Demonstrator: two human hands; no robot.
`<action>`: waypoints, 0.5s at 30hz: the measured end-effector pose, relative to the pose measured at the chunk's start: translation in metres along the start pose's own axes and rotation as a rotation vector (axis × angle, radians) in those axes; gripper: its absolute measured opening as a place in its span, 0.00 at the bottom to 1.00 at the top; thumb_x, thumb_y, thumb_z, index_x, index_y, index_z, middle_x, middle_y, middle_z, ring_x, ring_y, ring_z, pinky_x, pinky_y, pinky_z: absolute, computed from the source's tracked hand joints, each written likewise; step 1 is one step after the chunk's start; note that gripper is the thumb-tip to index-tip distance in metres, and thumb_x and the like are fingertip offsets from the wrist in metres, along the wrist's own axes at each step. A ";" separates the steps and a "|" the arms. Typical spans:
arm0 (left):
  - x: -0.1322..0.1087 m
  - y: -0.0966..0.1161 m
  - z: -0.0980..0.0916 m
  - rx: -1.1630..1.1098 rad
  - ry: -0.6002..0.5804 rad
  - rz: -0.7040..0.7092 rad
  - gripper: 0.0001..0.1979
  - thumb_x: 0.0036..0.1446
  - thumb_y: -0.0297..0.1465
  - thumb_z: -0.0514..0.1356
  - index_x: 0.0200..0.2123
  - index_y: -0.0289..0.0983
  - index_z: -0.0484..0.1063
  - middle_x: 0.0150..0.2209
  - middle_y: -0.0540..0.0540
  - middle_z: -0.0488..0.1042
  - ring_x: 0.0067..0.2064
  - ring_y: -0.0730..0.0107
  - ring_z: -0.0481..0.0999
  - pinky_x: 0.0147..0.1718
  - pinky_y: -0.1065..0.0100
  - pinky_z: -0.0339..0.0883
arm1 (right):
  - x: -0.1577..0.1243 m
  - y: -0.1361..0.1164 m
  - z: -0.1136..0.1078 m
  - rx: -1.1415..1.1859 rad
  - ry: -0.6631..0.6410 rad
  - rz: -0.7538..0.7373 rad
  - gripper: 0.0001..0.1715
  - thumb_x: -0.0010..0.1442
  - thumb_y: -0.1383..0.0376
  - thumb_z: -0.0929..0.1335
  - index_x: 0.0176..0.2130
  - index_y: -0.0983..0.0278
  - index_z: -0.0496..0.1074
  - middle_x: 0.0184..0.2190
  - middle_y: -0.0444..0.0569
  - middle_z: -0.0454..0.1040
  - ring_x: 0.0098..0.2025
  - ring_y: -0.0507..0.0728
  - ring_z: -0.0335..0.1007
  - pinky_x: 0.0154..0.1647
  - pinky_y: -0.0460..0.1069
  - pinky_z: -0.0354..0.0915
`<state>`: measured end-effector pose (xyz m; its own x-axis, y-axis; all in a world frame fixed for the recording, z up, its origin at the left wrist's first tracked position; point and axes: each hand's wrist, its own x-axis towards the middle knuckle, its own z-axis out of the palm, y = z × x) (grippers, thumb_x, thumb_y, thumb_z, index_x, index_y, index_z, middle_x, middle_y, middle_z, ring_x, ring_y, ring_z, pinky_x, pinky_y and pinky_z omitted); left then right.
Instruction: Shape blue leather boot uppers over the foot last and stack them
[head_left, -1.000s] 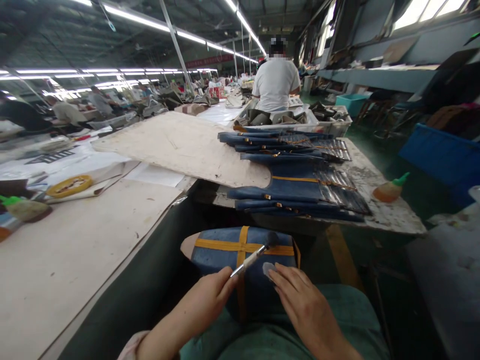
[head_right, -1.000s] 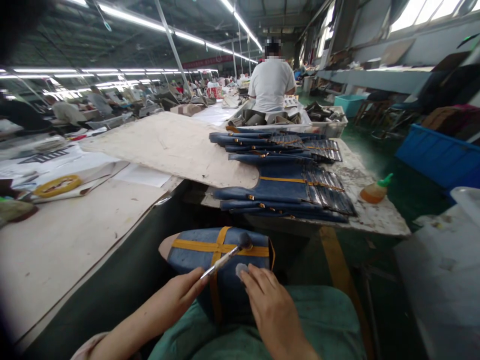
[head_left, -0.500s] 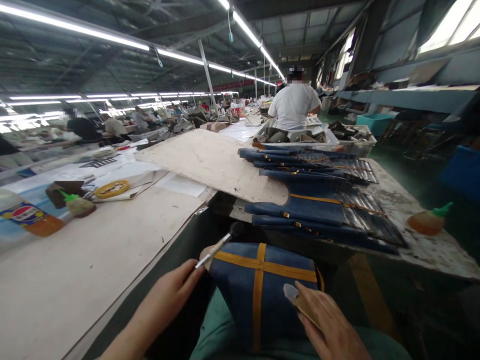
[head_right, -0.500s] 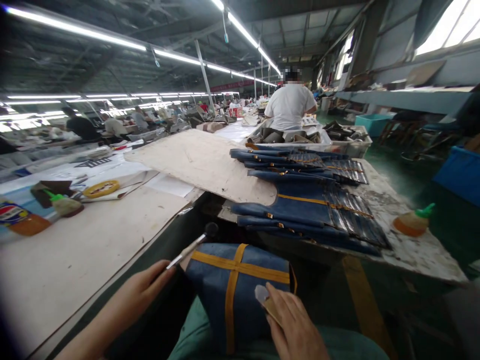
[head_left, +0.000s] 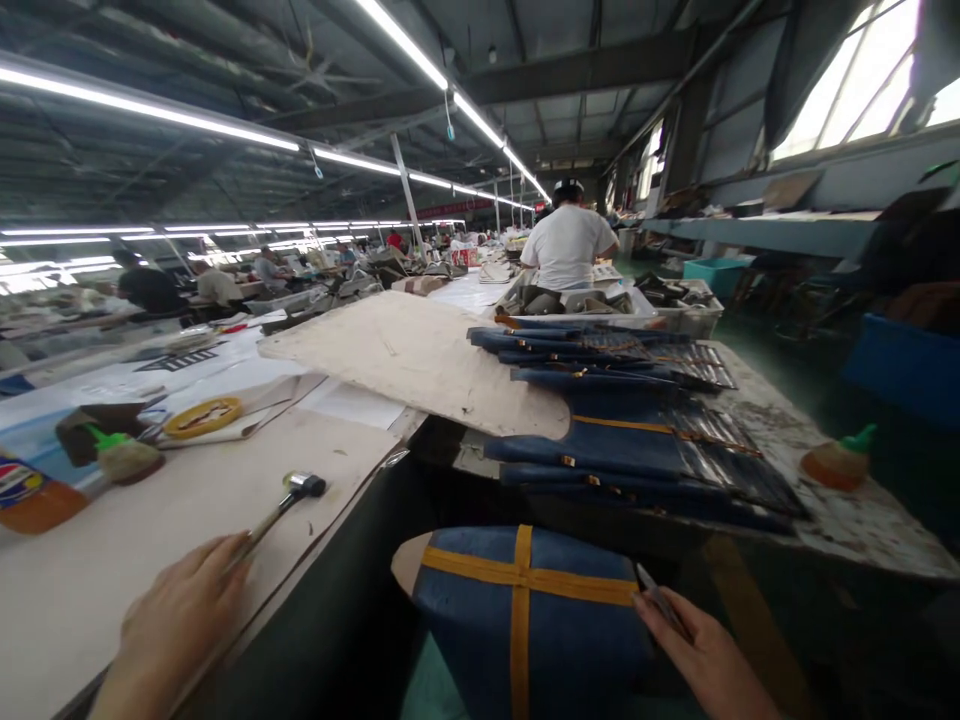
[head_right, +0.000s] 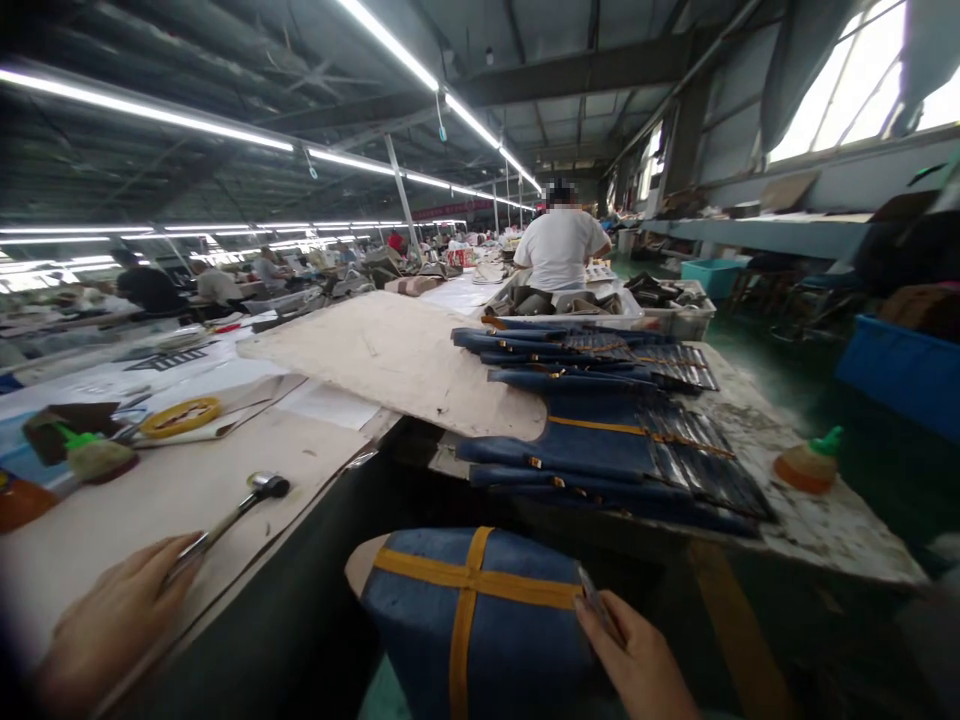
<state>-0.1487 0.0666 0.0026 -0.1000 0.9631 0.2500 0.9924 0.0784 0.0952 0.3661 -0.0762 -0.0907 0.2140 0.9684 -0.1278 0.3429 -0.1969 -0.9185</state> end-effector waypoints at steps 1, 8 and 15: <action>-0.008 0.017 0.006 -0.066 0.029 0.042 0.21 0.52 0.43 0.49 0.45 0.40 0.70 0.50 0.39 0.72 0.53 0.44 0.69 0.52 0.47 0.59 | 0.001 -0.002 0.002 0.016 0.014 0.011 0.25 0.51 0.45 0.65 0.26 0.63 0.75 0.24 0.46 0.76 0.33 0.59 0.74 0.31 0.46 0.69; -0.048 0.138 0.058 -0.734 -0.318 0.083 0.28 0.52 0.51 0.51 0.48 0.38 0.69 0.52 0.41 0.72 0.56 0.54 0.68 0.57 0.58 0.59 | 0.004 -0.059 -0.002 -0.181 0.112 -0.133 0.21 0.57 0.51 0.61 0.25 0.64 0.69 0.21 0.43 0.69 0.26 0.53 0.66 0.27 0.45 0.61; -0.052 0.140 0.094 -1.269 -0.569 -0.254 0.36 0.52 0.57 0.50 0.57 0.41 0.61 0.56 0.43 0.68 0.58 0.53 0.66 0.51 0.60 0.68 | 0.007 -0.179 0.012 -0.278 0.098 -0.646 0.07 0.53 0.70 0.62 0.24 0.63 0.63 0.23 0.42 0.67 0.26 0.50 0.61 0.28 0.44 0.56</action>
<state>0.0023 0.0518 -0.0875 0.0805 0.9527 -0.2931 0.1833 0.2749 0.9438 0.2947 -0.0326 0.0682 -0.0345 0.8892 0.4563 0.6470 0.3678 -0.6679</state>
